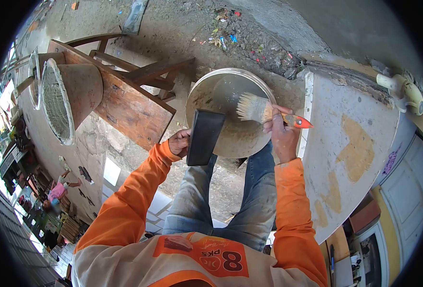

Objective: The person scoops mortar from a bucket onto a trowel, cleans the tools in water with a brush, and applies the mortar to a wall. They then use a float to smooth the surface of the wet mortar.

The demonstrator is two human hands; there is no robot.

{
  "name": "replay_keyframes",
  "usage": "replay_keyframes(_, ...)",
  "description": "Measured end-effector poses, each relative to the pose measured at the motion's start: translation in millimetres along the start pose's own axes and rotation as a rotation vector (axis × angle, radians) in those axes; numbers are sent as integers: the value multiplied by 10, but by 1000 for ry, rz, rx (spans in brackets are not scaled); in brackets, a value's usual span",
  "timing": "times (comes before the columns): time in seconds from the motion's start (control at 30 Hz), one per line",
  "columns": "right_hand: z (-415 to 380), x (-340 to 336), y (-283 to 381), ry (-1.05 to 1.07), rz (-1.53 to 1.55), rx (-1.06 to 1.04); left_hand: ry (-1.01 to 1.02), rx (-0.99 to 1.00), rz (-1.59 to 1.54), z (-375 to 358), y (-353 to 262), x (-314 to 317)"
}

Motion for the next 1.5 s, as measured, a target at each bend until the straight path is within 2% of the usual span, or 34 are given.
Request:
replay_keyframes(0.03, -49, 74, 53, -48, 99, -106, -23, -40, -147, 25, 61, -21)
replay_keyframes(0.1, -196, 224, 95, -35, 144, -127, -81, -30, -197, 165, 173, 83)
replay_keyframes(0.17, -368, 358, -21, -10, 198, -121, -174, 34, -390, 292, 302, 0)
replay_keyframes(0.2, -445, 375, -179, -9, 202, -122, -194, 136, -457, 378, 354, -10)
replay_keyframes(0.27, -624, 387, -429, 36, -64, -452, -269, 169, -505, 461, 489, -402)
replay_keyframes(0.3, -723, 324, -380, 33, -69, -458, -342, 200, -559, 515, 539, -545)
replay_keyframes(0.37, -836, 206, -260, 144, 119, -228, -370, 246, -545, 534, 567, -611)
replay_keyframes(0.43, -693, 217, -295, 98, 46, -279, -588, 227, -225, 467, 728, -959)
replay_keyframes(0.47, -497, 314, -416, -29, 98, -155, -684, 219, -164, 454, 733, -851)
replay_keyframes(0.5, -238, 421, -582, -160, 152, -42, -698, 182, -130, 390, 763, -825)
replay_keyframes(0.57, 503, 736, -1417, -268, -102, -104, -787, 107, -51, 226, 784, -697)
replay_keyframes(0.63, 930, 976, -1951, -262, -333, -243, -868, 63, -13, 197, 694, -352)
replay_keyframes(0.67, 941, 1053, -2152, -108, -395, 57, -886, 52, -15, 162, 676, -262)
replay_keyframes(0.7, 718, 1118, -1989, -78, -631, 177, -836, 93, -41, 105, 709, -289)
replay_keyframes(0.73, 421, 977, -1441, 221, -535, 350, -792, 125, -68, 25, 749, -284)
replay_keyframes(0.77, 197, 958, -1511, 315, -679, 178, -759, 126, -59, -2, 769, -214)
replay_keyframes(0.8, -120, 833, -1459, 294, -629, 27, -729, 168, -66, -5, 768, -127)
replay_keyframes(0.83, -455, 620, -1453, 110, -600, -232, -697, 215, -77, -26, 785, -33)
replay_keyframes(0.87, -808, 276, -1067, 71, -507, -184, -702, 209, -99, -106, 844, -30)
replay_keyframes(0.9, -1054, -4, -1136, -185, -657, -335, -698, 202, -118, -166, 906, -18)
replay_keyframes(0.93, -1348, -351, -939, -302, -903, -344, -634, 261, 128, -192, 926, 132)
replay_keyframes(0.97, -1644, -631, -903, -304, -1036, -65, -562, 333, 373, -211, 928, 311)
replay_keyframes(1.0, -1908, -877, -1041, -115, -1140, 295, -533, 246, 338, -247, 939, 392)
replay_keyframes(1.03, -2064, -1065, -1318, 666, -1315, 357, -501, 159, 312, -254, 936, 469)
replay_keyframes(1.07, -2355, -1117, -1664, 503, -832, 347, -432, 103, 256, -223, 899, 699)
replay_keyframes(1.1, -2620, -1164, -1105, 319, -543, 709, -366, 50, 208, -191, 843, 923)
replay_keyframes(1.13, -2719, -1206, -851, 428, -809, 607, -301, -8, 41, -137, 822, 1039)
replay_keyframes(1.17, -2771, -1219, -747, 407, -800, 514, -239, -81, -120, -90, 806, 1137)
replay_keyframes(1.2, -2754, -1262, -560, 350, -724, 423, -190, -51, -92, -29, 764, 1255)
replay_keyframes(1.27, -2703, -1320, -157, 239, -579, 253, 46, -237, -239, 145, 632, 1568)
replay_keyframes(1.37, -2584, -1390, 501, 101, -316, 11, 156, -306, -178, 277, 433, 2239)
replay_keyframes(1.5, -2591, -1505, 1291, 138, 73, -232, 263, -354, -90, 313, 319, 2967)
Point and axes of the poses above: each hand's wrist, its own z-axis towards the middle knuckle, its own x-axis out of the palm, y = z × x, the point moved 2 cm from there along z, towards the middle knuckle, and after that the axes turned 7 degrees about -z, right-handed, at the moved point
